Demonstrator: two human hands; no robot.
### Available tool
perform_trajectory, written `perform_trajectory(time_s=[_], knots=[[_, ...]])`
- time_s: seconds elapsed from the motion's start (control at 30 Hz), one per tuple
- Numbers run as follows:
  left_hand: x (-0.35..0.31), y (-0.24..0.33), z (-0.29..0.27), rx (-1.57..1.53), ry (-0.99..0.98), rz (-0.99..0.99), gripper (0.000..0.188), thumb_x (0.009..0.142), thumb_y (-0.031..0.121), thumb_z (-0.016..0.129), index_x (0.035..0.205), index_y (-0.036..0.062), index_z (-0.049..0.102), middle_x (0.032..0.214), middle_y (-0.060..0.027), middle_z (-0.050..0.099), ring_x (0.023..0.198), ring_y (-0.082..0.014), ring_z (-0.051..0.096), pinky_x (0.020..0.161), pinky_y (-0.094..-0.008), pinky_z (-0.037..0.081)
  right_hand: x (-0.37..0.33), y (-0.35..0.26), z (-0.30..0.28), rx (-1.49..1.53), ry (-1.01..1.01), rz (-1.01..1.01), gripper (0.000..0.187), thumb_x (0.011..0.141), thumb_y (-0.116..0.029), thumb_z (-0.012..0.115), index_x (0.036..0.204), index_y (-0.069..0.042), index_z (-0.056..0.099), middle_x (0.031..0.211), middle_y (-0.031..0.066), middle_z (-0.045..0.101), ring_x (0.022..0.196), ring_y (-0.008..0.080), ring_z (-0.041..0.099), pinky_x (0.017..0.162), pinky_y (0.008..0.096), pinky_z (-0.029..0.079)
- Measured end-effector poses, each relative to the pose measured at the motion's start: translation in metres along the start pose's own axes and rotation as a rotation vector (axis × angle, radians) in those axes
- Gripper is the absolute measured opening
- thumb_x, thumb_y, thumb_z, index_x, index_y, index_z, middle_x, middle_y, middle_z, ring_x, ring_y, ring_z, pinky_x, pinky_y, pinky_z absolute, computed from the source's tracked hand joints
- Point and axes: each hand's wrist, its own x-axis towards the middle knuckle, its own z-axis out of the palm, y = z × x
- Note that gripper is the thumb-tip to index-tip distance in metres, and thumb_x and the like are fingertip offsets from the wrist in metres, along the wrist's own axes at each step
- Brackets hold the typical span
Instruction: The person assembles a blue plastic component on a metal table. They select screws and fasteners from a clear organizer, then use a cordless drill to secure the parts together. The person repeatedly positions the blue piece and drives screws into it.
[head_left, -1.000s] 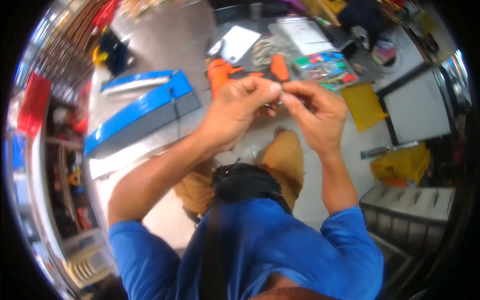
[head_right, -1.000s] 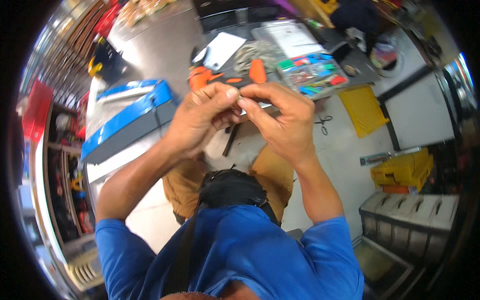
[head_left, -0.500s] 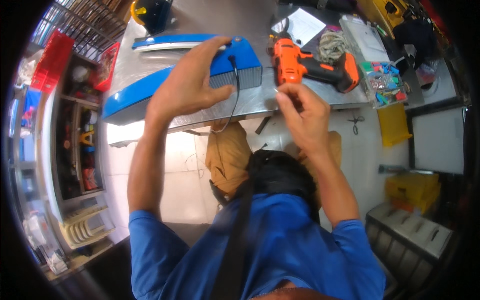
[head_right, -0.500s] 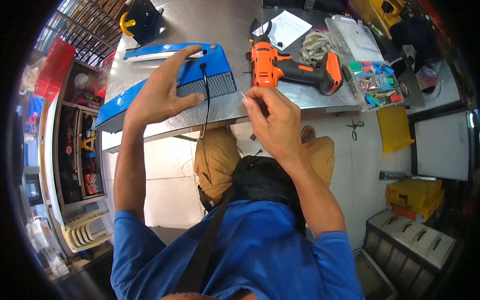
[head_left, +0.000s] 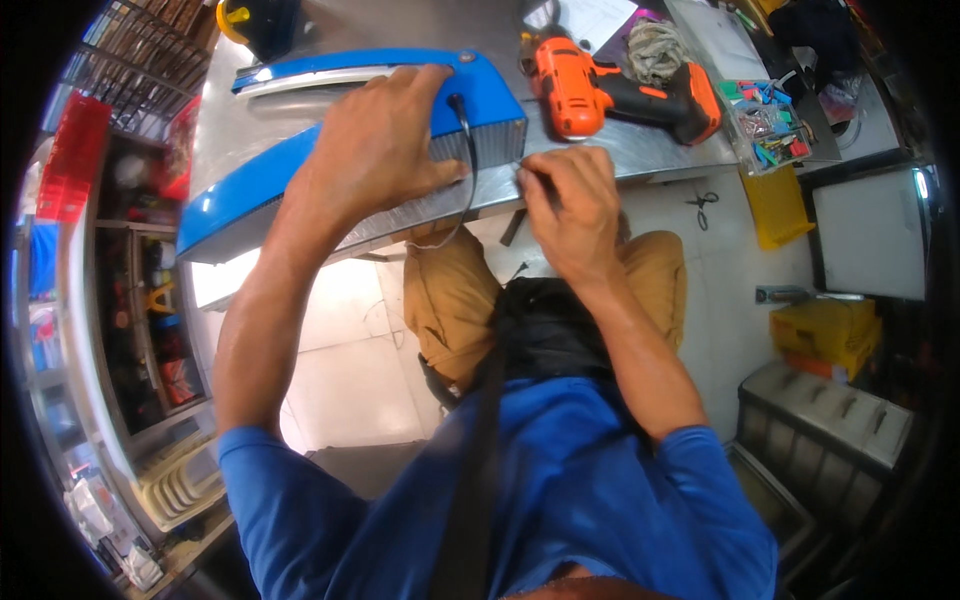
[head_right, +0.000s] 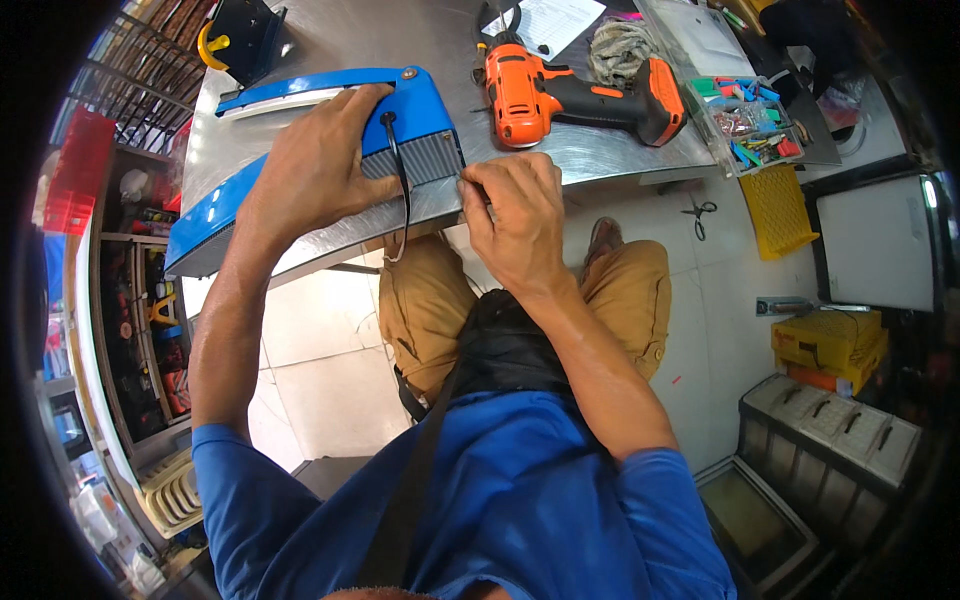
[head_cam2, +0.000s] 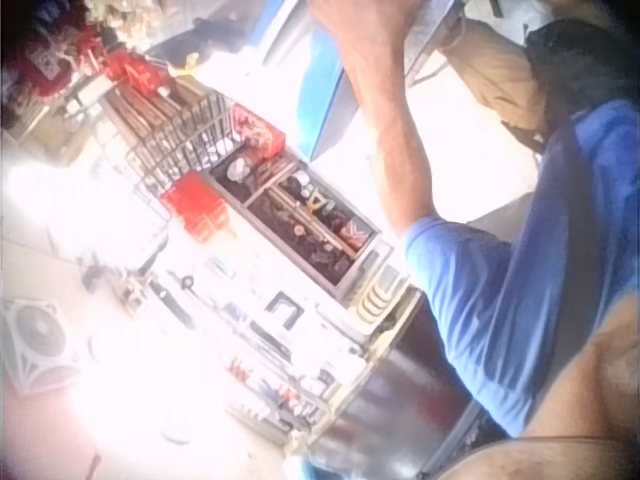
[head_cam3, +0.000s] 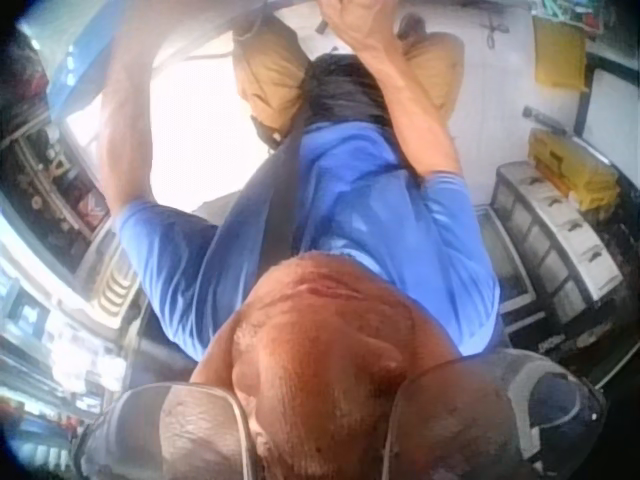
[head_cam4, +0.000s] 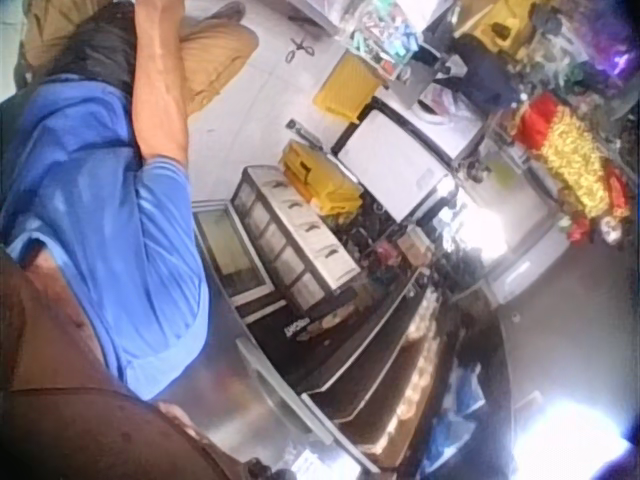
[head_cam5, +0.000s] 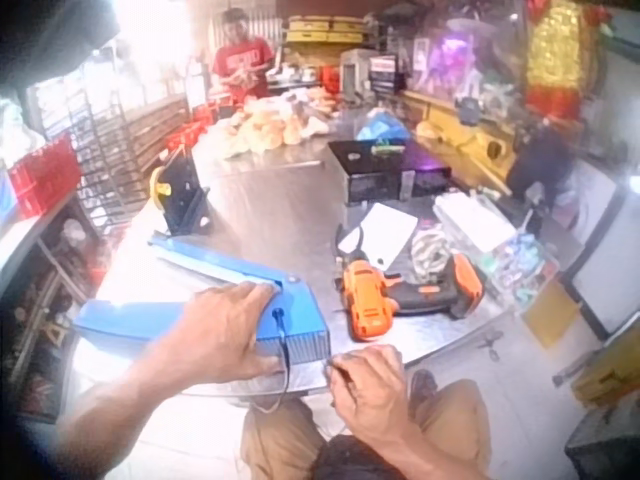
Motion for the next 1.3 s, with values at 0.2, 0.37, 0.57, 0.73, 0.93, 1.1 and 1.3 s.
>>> perform_trajectory(time_s=[0.2, 0.37, 0.57, 0.73, 0.93, 1.1, 1.3], knots=[[0.006, 0.009, -0.004, -0.085, -0.027, -0.025, 0.096, 0.066, 0.04, 0.094, 0.147, 0.0097, 0.051, 0.115, -0.0248, 0.07, 0.107, -0.0442, 0.069, 0.092, -0.0505, 0.055, -0.001, 0.002, 0.002, 0.004, 0.018, -0.018, 0.019, 0.079, 0.002, 0.078, 0.095, -0.004, 0.071, 0.091, 0.0071, 0.068, 0.092, 0.0298, 0.06, 0.085, 0.0412, 0.048], [0.006, 0.004, 0.001, -0.068, -0.041, 0.008, 0.1, 0.069, 0.038, 0.092, 0.156, 0.0229, 0.046, 0.121, -0.0247, 0.068, 0.108, -0.045, 0.068, 0.093, -0.0522, 0.054, 0.0, 0.001, 0.001, 0.012, 0.02, -0.02, 0.018, 0.078, 0.003, 0.078, 0.094, -0.004, 0.07, 0.09, 0.0072, 0.067, 0.091, 0.0301, 0.06, 0.081, 0.0407, 0.049], [0.006, 0.005, 0.0, -0.062, -0.11, -0.028, 0.1, 0.071, 0.036, 0.091, 0.158, 0.0241, 0.044, 0.123, -0.0233, 0.067, 0.11, -0.0441, 0.068, 0.096, -0.0527, 0.054, -0.001, 0.003, 0.001, 0.022, 0.029, -0.033, 0.019, 0.077, 0.003, 0.079, 0.093, -0.003, 0.071, 0.09, 0.0072, 0.068, 0.09, 0.0296, 0.061, 0.079, 0.0402, 0.05], [0.007, 0.002, 0.002, -0.096, -0.097, 0.002, 0.099, 0.071, 0.034, 0.091, 0.158, 0.0207, 0.045, 0.123, -0.0244, 0.068, 0.112, -0.0449, 0.067, 0.098, -0.0523, 0.053, 0.002, 0.001, 0.003, 0.012, 0.03, -0.043, 0.017, 0.077, 0.003, 0.079, 0.091, -0.002, 0.071, 0.087, 0.0079, 0.068, 0.087, 0.0297, 0.061, 0.079, 0.0397, 0.05], [0.008, -0.001, 0.005, -0.106, -0.05, 0.049, 0.098, 0.07, 0.032, 0.09, 0.156, 0.0184, 0.046, 0.126, -0.0254, 0.068, 0.115, -0.0454, 0.067, 0.1, -0.051, 0.053, 0.004, 0.003, 0.001, 0.019, -0.012, -0.021, 0.017, 0.077, 0.002, 0.08, 0.091, -0.001, 0.071, 0.087, 0.0093, 0.068, 0.087, 0.0309, 0.062, 0.08, 0.0414, 0.051], [0.005, 0.004, -0.001, -0.106, -0.069, 0.0, 0.099, 0.068, 0.032, 0.091, 0.156, 0.0186, 0.047, 0.125, -0.024, 0.069, 0.114, -0.0431, 0.068, 0.1, -0.0504, 0.054, 0.006, 0.001, 0.002, -0.002, -0.018, -0.046, 0.018, 0.077, 0.002, 0.079, 0.092, -0.001, 0.071, 0.089, 0.0104, 0.069, 0.088, 0.0322, 0.062, 0.081, 0.043, 0.051], [0.0, -0.009, 0.002, -0.108, 0.029, 0.008, 0.088, 0.071, 0.033, 0.089, 0.15, 0.0194, 0.053, 0.112, -0.0185, 0.075, 0.103, -0.0388, 0.073, 0.087, -0.0488, 0.059, 0.015, 0.001, 0.013, -0.164, -0.07, -0.124, 0.01, 0.082, -0.002, 0.073, 0.091, -0.003, 0.071, 0.088, 0.0132, 0.067, 0.089, 0.034, 0.063, 0.08, 0.0452, 0.051]])
